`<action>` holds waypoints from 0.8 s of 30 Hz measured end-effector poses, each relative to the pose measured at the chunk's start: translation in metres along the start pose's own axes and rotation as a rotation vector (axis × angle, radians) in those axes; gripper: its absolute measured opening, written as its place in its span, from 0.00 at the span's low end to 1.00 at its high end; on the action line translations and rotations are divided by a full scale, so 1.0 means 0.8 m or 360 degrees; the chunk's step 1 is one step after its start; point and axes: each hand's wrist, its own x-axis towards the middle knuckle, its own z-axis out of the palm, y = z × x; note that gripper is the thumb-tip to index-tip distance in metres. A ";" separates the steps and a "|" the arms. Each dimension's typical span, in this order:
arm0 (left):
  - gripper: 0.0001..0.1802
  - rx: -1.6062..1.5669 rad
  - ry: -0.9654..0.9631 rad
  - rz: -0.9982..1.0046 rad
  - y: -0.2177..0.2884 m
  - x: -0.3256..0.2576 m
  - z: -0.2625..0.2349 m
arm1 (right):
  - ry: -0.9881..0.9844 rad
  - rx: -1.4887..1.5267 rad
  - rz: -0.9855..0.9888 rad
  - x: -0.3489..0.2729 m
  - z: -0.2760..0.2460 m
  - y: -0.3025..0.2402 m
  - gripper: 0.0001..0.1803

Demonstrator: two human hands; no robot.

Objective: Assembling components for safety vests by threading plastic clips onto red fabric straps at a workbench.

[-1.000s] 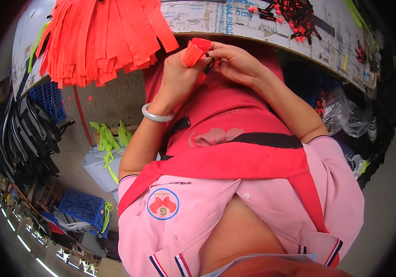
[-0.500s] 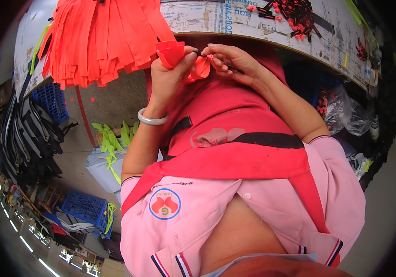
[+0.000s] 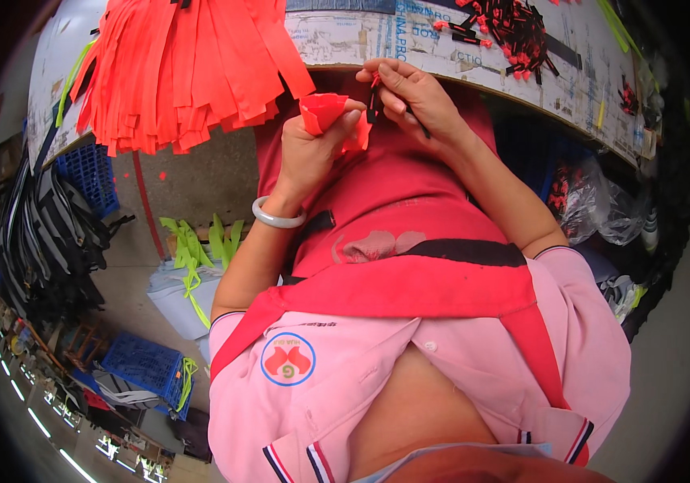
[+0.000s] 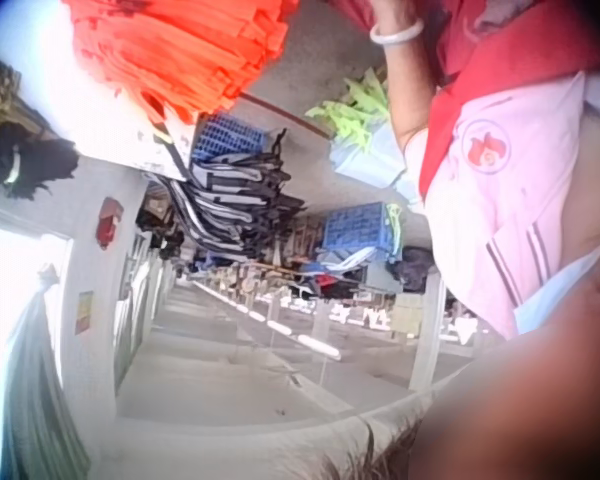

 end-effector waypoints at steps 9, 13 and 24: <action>0.14 -0.0274 -0.0081 -0.0259 0.025 0.006 -0.015 | -0.0013 -0.0819 -0.0297 -0.013 0.019 -0.024 0.13; 0.11 -0.0201 -0.0103 -0.0174 0.019 0.009 -0.013 | 0.0024 -0.1286 -0.0695 -0.018 0.028 -0.013 0.10; 0.09 -0.0089 -0.0052 -0.0012 0.008 0.004 0.000 | 0.0102 -0.1201 -0.0622 -0.018 0.027 -0.001 0.10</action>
